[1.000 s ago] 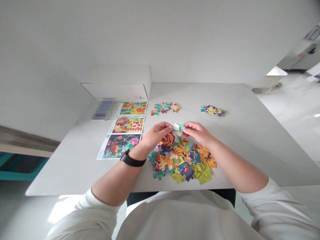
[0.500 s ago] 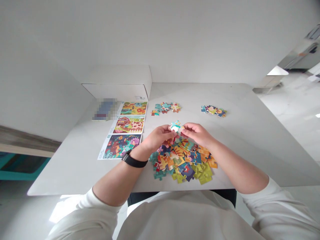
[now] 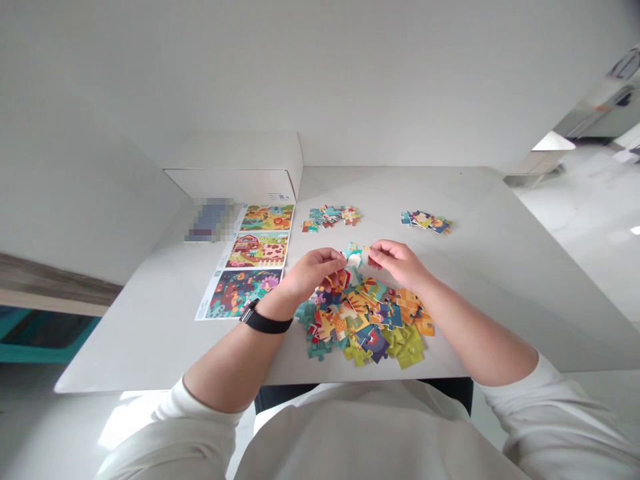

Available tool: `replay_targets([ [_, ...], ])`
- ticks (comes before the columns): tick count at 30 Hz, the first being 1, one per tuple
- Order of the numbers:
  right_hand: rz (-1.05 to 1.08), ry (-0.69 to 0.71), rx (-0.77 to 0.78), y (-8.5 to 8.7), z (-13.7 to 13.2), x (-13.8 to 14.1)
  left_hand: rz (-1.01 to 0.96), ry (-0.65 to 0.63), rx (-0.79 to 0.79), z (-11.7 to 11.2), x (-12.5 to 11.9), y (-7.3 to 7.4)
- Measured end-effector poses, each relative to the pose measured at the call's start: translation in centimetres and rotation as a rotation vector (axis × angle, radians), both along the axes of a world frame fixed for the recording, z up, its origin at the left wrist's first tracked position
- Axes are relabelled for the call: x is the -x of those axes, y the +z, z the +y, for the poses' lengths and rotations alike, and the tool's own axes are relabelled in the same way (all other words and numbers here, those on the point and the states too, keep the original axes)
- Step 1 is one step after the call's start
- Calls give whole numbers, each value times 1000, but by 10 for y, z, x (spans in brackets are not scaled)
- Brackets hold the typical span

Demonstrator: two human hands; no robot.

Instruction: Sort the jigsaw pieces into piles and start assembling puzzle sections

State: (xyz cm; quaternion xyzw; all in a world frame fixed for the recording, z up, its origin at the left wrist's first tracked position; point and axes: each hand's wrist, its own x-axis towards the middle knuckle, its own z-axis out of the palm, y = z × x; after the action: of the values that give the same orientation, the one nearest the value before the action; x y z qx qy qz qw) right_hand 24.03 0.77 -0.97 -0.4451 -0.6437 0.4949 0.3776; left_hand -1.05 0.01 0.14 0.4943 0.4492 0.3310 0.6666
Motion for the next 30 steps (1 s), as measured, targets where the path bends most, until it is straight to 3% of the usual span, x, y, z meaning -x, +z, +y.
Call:
replay_targets([
  [8,-72,-63,-6,-7,7,-13,-81,236,12,15,8,-6],
  [13,16,73,137,-5,1,-7,-29,153,-36,4,-6,-4],
  [16,85,65,158,-5,1,-3,30,89,-76,-5,-16,-2],
  [19,99,-33,148,-3,11,-16,54,92,-90,-7,-15,0],
  [23,-13,-290,45,0,35,-63,22,124,-83,-3,-6,2],
  [27,-317,-472,63,-2,51,-105,26,107,-86,-2,-2,2],
  [30,-669,-550,-3,-4,54,-116,36,89,-92,-4,-3,3],
])
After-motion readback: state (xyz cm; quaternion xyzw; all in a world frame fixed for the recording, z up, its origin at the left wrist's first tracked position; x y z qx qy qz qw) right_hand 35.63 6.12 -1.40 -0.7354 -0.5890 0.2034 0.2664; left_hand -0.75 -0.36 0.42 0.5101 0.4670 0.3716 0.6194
